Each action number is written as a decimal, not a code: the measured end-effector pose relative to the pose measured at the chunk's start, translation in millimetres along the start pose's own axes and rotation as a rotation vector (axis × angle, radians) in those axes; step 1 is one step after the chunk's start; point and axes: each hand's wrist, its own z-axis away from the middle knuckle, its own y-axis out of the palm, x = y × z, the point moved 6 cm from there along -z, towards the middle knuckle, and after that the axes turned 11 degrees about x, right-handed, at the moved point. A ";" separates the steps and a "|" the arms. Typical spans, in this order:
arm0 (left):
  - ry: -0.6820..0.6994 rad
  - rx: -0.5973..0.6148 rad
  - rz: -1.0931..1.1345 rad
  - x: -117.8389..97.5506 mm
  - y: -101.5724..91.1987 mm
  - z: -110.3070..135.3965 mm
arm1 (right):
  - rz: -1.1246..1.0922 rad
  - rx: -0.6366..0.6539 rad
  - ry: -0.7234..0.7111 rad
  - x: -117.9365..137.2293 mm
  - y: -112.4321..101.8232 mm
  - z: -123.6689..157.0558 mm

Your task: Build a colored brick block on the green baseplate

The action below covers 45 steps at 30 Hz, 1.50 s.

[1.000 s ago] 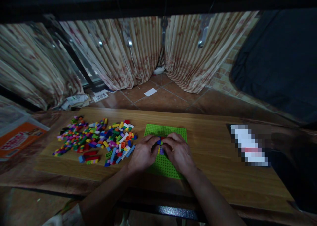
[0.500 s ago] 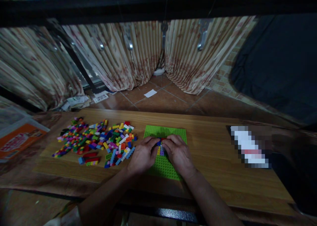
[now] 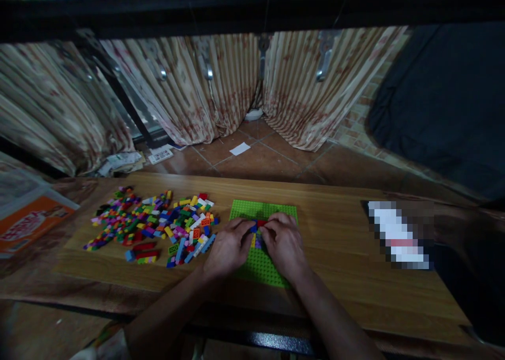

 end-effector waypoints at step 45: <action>-0.061 -0.078 -0.010 18.1 -31.6 3.8 | -0.388 -0.146 0.504 -45.4 -13.9 0.1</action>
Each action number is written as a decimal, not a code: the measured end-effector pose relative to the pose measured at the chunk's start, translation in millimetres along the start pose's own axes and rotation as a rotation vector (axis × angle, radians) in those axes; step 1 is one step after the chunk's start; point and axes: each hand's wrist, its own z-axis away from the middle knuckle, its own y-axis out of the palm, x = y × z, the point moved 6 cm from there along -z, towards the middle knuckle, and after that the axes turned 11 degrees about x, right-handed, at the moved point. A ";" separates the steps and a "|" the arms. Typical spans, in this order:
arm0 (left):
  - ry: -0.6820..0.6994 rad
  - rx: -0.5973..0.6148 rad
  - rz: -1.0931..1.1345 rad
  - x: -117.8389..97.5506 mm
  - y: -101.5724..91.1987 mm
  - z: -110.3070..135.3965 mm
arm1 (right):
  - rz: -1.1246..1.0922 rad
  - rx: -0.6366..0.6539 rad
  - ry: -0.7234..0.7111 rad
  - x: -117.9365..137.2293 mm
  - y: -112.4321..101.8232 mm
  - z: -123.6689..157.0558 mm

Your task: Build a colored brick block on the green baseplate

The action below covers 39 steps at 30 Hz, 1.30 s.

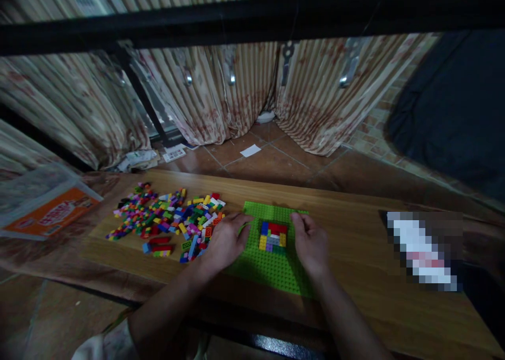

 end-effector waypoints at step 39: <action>-0.251 0.141 -0.133 98.1 -83.7 24.4 | 0.062 -0.032 0.070 -5.4 -3.4 3.4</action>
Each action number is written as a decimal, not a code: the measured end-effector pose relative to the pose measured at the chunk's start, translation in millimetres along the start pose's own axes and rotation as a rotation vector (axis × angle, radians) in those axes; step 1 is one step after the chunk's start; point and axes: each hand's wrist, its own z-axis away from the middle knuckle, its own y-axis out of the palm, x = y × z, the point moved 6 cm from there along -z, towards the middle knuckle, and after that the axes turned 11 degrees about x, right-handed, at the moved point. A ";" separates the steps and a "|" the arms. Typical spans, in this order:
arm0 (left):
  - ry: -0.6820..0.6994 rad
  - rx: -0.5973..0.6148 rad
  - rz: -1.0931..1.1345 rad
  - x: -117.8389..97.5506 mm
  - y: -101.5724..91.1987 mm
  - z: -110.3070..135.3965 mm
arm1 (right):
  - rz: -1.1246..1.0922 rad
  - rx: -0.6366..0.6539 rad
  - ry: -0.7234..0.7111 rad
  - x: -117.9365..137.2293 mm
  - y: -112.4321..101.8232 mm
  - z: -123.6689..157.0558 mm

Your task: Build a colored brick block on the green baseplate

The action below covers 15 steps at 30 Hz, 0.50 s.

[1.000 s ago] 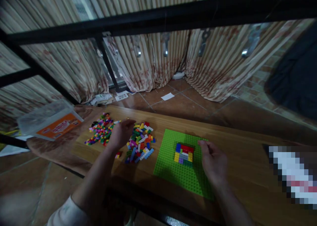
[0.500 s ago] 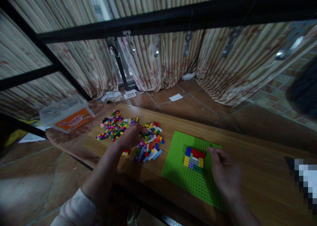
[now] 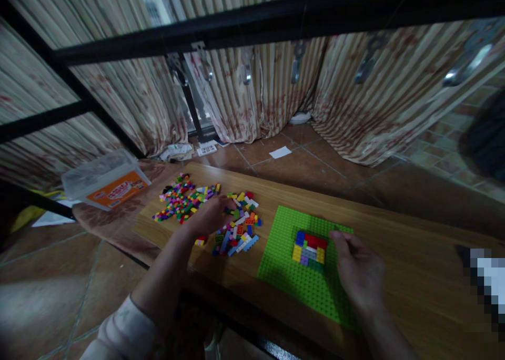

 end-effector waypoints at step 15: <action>0.029 0.341 1.252 -53.4 43.6 -3.1 | -0.091 0.252 -0.538 58.1 36.0 47.0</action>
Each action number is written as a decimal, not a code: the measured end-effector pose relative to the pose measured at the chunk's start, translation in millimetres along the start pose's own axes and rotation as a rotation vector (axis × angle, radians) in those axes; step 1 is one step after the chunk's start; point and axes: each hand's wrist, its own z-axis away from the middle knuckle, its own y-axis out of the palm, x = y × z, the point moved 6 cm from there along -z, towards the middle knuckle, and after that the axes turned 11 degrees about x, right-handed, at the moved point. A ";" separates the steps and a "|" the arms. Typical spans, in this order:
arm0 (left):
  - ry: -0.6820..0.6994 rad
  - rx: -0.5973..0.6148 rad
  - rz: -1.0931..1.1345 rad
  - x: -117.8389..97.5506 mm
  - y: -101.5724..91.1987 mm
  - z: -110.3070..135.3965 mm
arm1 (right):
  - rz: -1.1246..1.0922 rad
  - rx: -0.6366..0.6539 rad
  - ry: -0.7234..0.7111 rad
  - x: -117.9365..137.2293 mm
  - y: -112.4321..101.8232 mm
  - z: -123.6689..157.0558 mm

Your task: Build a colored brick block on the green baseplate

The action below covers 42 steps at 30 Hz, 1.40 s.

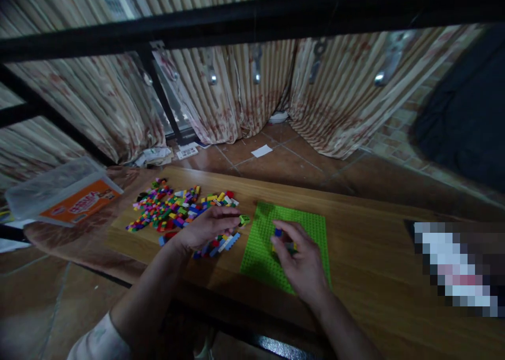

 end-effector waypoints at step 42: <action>0.466 -0.161 -0.900 6.8 85.5 -8.3 | -0.416 -0.047 0.406 -39.0 9.7 11.5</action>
